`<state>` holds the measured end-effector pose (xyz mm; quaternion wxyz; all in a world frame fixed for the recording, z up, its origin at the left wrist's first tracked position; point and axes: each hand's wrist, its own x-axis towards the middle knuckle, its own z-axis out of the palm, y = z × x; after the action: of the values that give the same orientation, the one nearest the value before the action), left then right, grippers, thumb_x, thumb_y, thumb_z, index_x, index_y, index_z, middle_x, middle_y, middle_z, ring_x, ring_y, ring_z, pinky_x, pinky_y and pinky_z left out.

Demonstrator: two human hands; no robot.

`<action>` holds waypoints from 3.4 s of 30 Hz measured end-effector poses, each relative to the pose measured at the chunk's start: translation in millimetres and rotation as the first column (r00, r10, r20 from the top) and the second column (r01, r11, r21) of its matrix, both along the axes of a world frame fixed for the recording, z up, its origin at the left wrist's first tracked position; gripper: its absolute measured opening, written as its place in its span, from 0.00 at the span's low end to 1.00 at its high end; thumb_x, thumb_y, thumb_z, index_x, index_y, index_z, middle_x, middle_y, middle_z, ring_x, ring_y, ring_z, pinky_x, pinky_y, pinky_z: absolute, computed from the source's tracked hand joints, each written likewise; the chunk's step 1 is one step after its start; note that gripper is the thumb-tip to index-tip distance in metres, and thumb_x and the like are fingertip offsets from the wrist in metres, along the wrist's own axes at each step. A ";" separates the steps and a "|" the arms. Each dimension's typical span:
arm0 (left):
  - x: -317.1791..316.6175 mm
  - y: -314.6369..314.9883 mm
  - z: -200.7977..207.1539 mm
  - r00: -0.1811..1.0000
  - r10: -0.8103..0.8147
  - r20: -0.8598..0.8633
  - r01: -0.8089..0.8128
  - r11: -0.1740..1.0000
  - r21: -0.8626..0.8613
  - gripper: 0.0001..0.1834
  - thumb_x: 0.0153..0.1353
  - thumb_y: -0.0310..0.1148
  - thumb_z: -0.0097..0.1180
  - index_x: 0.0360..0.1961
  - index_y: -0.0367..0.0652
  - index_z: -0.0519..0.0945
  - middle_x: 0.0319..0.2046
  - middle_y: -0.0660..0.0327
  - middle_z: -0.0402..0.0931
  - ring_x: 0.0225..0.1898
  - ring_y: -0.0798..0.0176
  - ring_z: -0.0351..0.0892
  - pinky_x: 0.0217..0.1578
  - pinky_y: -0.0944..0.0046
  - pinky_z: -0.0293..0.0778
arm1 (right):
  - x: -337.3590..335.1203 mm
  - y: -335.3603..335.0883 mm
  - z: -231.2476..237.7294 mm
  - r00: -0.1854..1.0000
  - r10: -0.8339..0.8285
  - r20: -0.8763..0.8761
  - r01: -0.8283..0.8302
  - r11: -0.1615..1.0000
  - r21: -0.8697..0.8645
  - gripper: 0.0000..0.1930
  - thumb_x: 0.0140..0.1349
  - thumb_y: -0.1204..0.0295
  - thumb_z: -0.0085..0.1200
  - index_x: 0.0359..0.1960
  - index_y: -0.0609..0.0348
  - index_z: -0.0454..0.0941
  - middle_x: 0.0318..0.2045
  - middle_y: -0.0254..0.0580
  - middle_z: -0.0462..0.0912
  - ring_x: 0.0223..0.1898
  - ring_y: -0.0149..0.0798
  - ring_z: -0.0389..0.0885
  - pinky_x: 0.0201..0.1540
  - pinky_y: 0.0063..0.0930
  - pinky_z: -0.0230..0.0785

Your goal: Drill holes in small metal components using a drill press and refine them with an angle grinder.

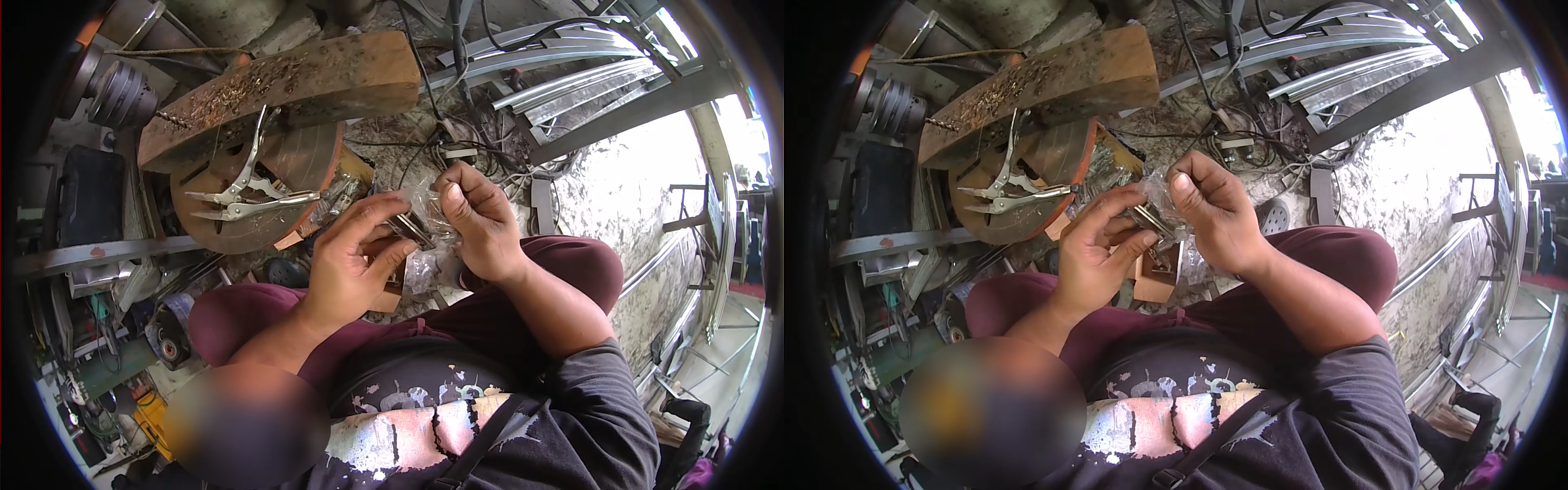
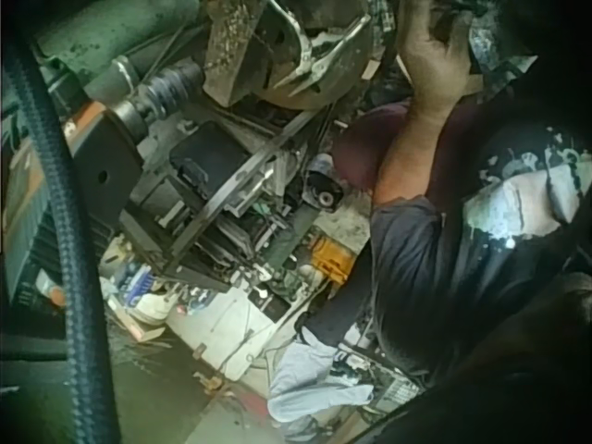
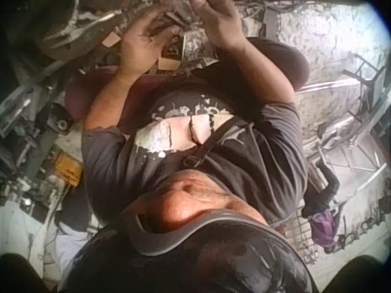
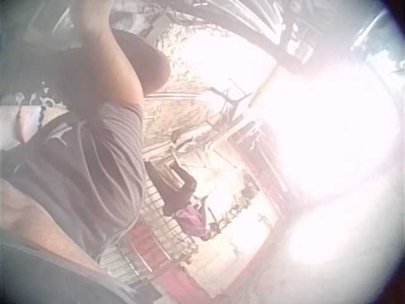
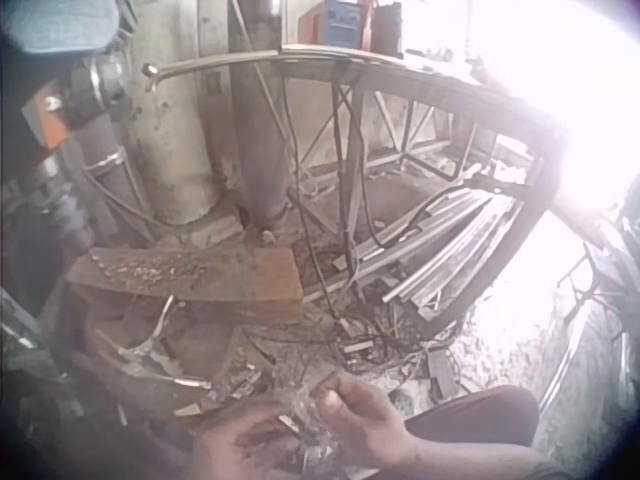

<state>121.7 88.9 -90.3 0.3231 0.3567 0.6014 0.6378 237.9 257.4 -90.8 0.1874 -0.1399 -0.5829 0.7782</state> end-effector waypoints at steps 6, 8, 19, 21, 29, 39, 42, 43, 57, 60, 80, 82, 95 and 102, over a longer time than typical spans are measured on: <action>-4.6 -3.8 1.1 0.957 0.019 -0.289 -0.047 0.995 -0.093 0.22 0.57 0.17 0.70 0.53 0.34 0.83 0.55 0.54 0.79 0.47 0.64 0.85 0.46 0.65 0.82 | -0.7 -1.9 1.9 0.997 0.044 -0.057 -0.030 0.973 0.228 0.13 0.79 0.61 0.51 0.39 0.58 0.72 0.32 0.25 0.69 0.34 0.21 0.63 0.39 0.16 0.57; -7.9 -4.3 -0.6 0.924 0.020 -0.382 -0.057 0.995 -0.086 0.20 0.56 0.17 0.70 0.51 0.34 0.83 0.54 0.54 0.80 0.47 0.61 0.85 0.46 0.64 0.82 | 0.0 -2.2 0.7 0.997 0.036 -0.063 -0.015 0.949 0.314 0.11 0.79 0.65 0.52 0.39 0.59 0.72 0.33 0.27 0.70 0.34 0.22 0.64 0.39 0.17 0.60; -11.7 -16.3 13.9 0.976 0.063 -0.210 -0.004 0.962 0.272 0.18 0.57 0.14 0.69 0.48 0.34 0.81 0.54 0.48 0.81 0.58 0.52 0.83 0.54 0.59 0.81 | -18.0 51.8 -22.0 0.811 -0.445 0.381 -0.112 0.520 0.847 0.10 0.69 0.68 0.59 0.37 0.63 0.76 0.30 0.58 0.82 0.36 0.59 0.82 0.41 0.47 0.72; -11.2 -21.8 21.8 0.977 0.065 -0.202 -0.004 0.958 0.286 0.18 0.58 0.15 0.69 0.49 0.33 0.80 0.53 0.47 0.82 0.57 0.52 0.83 0.54 0.58 0.80 | -16.1 68.8 -35.8 0.745 -0.520 0.417 -0.226 0.391 0.892 0.12 0.69 0.65 0.57 0.38 0.64 0.77 0.33 0.63 0.84 0.41 0.67 0.83 0.45 0.58 0.72; -44.3 -63.7 63.5 0.819 0.394 -0.418 -0.308 0.915 0.261 0.16 0.68 0.28 0.67 0.54 0.35 0.79 0.44 0.56 0.86 0.44 0.63 0.85 0.48 0.66 0.78 | -54.7 16.7 3.2 0.981 -0.171 -0.087 0.119 0.184 0.976 0.24 0.62 0.71 0.64 0.60 0.56 0.76 0.59 0.49 0.78 0.66 0.55 0.73 0.67 0.50 0.64; -130.0 -122.1 54.9 0.663 0.687 -0.297 -0.631 0.727 0.271 0.12 0.70 0.25 0.64 0.53 0.36 0.79 0.41 0.65 0.81 0.40 0.74 0.77 0.45 0.72 0.74 | -129.1 -64.4 46.5 1.000 -0.001 0.030 -0.025 -0.561 0.827 0.30 0.64 0.70 0.50 0.71 0.49 0.70 0.71 0.47 0.68 0.78 0.47 0.58 0.77 0.61 0.45; -139.2 -125.7 45.9 0.646 0.702 -0.299 -0.678 0.708 0.198 0.11 0.69 0.23 0.63 0.51 0.36 0.79 0.40 0.65 0.82 0.39 0.73 0.78 0.46 0.70 0.75 | -137.0 -65.5 49.0 0.998 -0.002 0.066 -0.053 -0.622 0.782 0.30 0.62 0.70 0.52 0.69 0.54 0.71 0.68 0.48 0.71 0.76 0.50 0.62 0.77 0.61 0.45; -144.4 -128.0 41.2 0.641 0.708 -0.297 -0.687 0.702 0.189 0.10 0.68 0.22 0.63 0.49 0.37 0.80 0.39 0.64 0.82 0.39 0.73 0.78 0.46 0.70 0.75 | -136.6 -65.5 53.2 0.992 -0.008 0.127 -0.103 -0.631 0.769 0.30 0.60 0.70 0.54 0.67 0.58 0.71 0.65 0.50 0.72 0.74 0.52 0.64 0.77 0.61 0.45; -149.8 -87.7 15.1 0.843 0.510 -0.172 -0.497 0.860 0.114 0.12 0.63 0.20 0.65 0.48 0.41 0.81 0.45 0.62 0.85 0.50 0.66 0.81 0.59 0.61 0.70 | -54.8 -15.1 84.4 0.772 0.042 0.635 -0.584 0.442 0.681 0.47 0.37 0.75 0.67 0.67 0.61 0.68 0.59 0.56 0.75 0.66 0.56 0.71 0.69 0.47 0.59; -146.9 -82.4 16.2 0.695 0.458 -0.555 -0.556 0.831 -0.011 0.15 0.62 0.18 0.65 0.49 0.44 0.84 0.53 0.60 0.84 0.55 0.63 0.81 0.61 0.59 0.71 | -48.6 23.7 86.4 0.729 0.426 0.535 -0.610 0.759 0.228 0.49 0.39 0.70 0.70 0.70 0.66 0.67 0.60 0.47 0.77 0.62 0.42 0.73 0.64 0.36 0.64; -142.1 -91.8 56.6 0.365 0.395 -0.843 -0.621 0.778 0.095 0.08 0.60 0.15 0.62 0.38 0.37 0.83 0.44 0.57 0.80 0.48 0.52 0.81 0.49 0.54 0.77 | -30.8 -5.6 18.2 0.867 0.496 -0.049 -0.414 0.662 -0.625 0.34 0.78 0.44 0.38 0.70 0.61 0.60 0.50 0.72 0.80 0.60 0.76 0.78 0.60 0.72 0.73; -142.6 -94.2 57.4 0.389 0.534 -0.750 -0.624 0.752 0.212 0.07 0.67 0.15 0.58 0.40 0.38 0.82 0.49 0.58 0.79 0.51 0.59 0.82 0.54 0.61 0.78 | -28.9 -7.4 13.6 0.877 0.476 -0.063 -0.404 0.661 -0.633 0.34 0.78 0.43 0.37 0.69 0.61 0.61 0.45 0.68 0.82 0.55 0.75 0.81 0.58 0.71 0.75; -121.1 -86.0 57.1 0.888 0.006 0.460 -0.184 0.921 0.343 0.13 0.79 0.32 0.48 0.55 0.34 0.75 0.61 0.42 0.76 0.60 0.42 0.81 0.60 0.49 0.84 | -23.4 -48.0 29.6 0.790 0.610 -0.058 -0.583 0.720 -0.376 0.26 0.81 0.51 0.39 0.59 0.65 0.70 0.40 0.49 0.84 0.42 0.46 0.87 0.48 0.40 0.80; -103.6 -70.1 59.1 0.923 0.102 0.371 -0.237 0.909 0.341 0.15 0.76 0.30 0.54 0.59 0.36 0.72 0.61 0.42 0.77 0.61 0.43 0.81 0.62 0.49 0.81 | -21.1 -51.1 34.0 0.779 0.627 -0.014 -0.592 0.728 -0.345 0.31 0.79 0.48 0.41 0.63 0.69 0.67 0.36 0.48 0.80 0.36 0.42 0.81 0.44 0.39 0.77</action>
<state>18.0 18.8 -31.2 0.2906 0.2408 0.4295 0.8204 216.9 206.3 -56.8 -0.1351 -0.0100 -0.4664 0.8741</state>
